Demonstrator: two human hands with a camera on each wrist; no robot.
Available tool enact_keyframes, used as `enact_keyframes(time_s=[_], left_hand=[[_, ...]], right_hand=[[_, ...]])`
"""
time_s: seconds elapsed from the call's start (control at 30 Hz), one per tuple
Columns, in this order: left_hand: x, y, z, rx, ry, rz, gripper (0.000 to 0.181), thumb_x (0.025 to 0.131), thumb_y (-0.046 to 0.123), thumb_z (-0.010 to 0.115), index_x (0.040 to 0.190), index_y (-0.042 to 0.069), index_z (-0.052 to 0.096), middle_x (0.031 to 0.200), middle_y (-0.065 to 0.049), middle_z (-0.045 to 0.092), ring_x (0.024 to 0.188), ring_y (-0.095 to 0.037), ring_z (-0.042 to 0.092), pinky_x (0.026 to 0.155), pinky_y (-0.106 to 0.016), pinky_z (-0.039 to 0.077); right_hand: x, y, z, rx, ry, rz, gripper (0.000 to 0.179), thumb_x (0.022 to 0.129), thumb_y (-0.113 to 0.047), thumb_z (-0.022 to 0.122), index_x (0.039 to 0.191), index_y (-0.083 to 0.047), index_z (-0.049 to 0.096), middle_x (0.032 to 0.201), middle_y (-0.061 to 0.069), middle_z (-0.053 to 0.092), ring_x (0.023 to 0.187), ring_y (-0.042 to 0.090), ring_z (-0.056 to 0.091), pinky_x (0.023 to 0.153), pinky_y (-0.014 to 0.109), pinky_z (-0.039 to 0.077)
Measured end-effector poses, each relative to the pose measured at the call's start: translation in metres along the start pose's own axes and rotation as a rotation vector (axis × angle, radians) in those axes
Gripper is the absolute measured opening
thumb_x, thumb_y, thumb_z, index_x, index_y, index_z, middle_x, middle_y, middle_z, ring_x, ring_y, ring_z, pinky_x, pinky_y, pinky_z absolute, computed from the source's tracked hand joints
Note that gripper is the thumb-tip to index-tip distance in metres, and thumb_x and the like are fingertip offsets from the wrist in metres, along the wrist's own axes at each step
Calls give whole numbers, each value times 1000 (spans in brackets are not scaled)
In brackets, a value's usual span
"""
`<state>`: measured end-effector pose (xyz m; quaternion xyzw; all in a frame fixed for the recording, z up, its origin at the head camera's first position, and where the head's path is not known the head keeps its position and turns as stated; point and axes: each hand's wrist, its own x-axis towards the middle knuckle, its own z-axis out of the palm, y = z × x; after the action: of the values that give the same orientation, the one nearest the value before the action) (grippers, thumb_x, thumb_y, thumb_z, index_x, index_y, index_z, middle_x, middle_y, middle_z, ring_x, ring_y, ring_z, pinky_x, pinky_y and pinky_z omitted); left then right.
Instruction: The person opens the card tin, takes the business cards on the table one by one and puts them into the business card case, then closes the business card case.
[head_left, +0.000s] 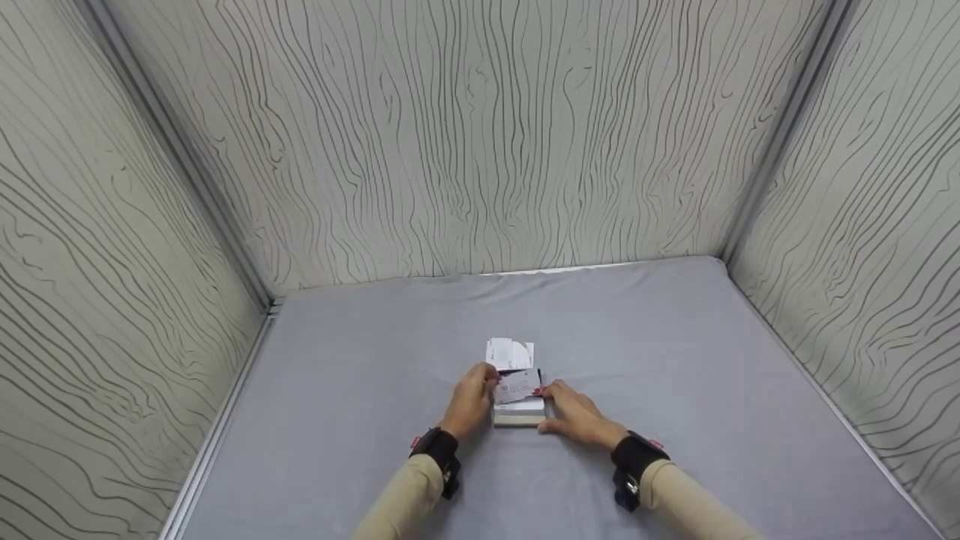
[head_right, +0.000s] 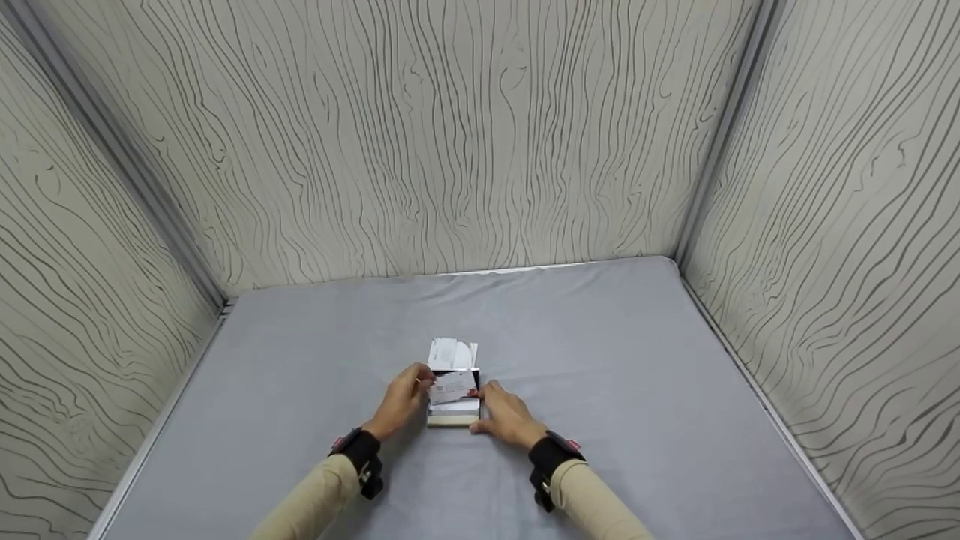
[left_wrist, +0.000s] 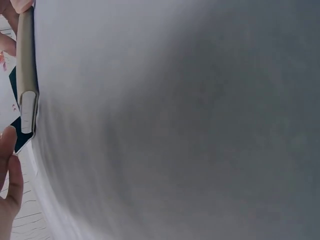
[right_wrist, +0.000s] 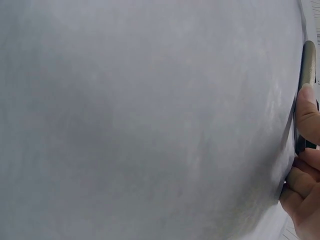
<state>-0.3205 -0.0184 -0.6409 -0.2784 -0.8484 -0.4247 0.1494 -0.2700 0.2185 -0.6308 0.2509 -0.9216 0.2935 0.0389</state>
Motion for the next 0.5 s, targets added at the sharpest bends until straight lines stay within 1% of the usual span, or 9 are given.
enact_keyframes(time_s=[0.17,0.33,0.5], left_hand=[[-1,-1,1,23,-7,9,11,94,-5,60,98,5,59,94,-2,63,87,-16,60,74,-33,52],[-1,-1,0,27,-37,-24,10,95,-3,59,99,6,59,96,-2,63,89,-15,59,77,-33,51],[-3,0,0,27,-59,-32,10,95,-3,59,98,7,60,97,-2,63,91,-16,60,80,-34,52]], right_hand=[[0,1,0,18,-4,11,55,79,-28,82,117,2,57,114,11,56,97,33,60,83,49,51],[0,1,1,26,-11,26,55,79,-28,82,118,2,56,115,12,56,99,33,60,84,49,51],[1,1,2,24,-15,31,55,80,-27,82,118,2,56,116,11,56,101,31,60,84,48,51]])
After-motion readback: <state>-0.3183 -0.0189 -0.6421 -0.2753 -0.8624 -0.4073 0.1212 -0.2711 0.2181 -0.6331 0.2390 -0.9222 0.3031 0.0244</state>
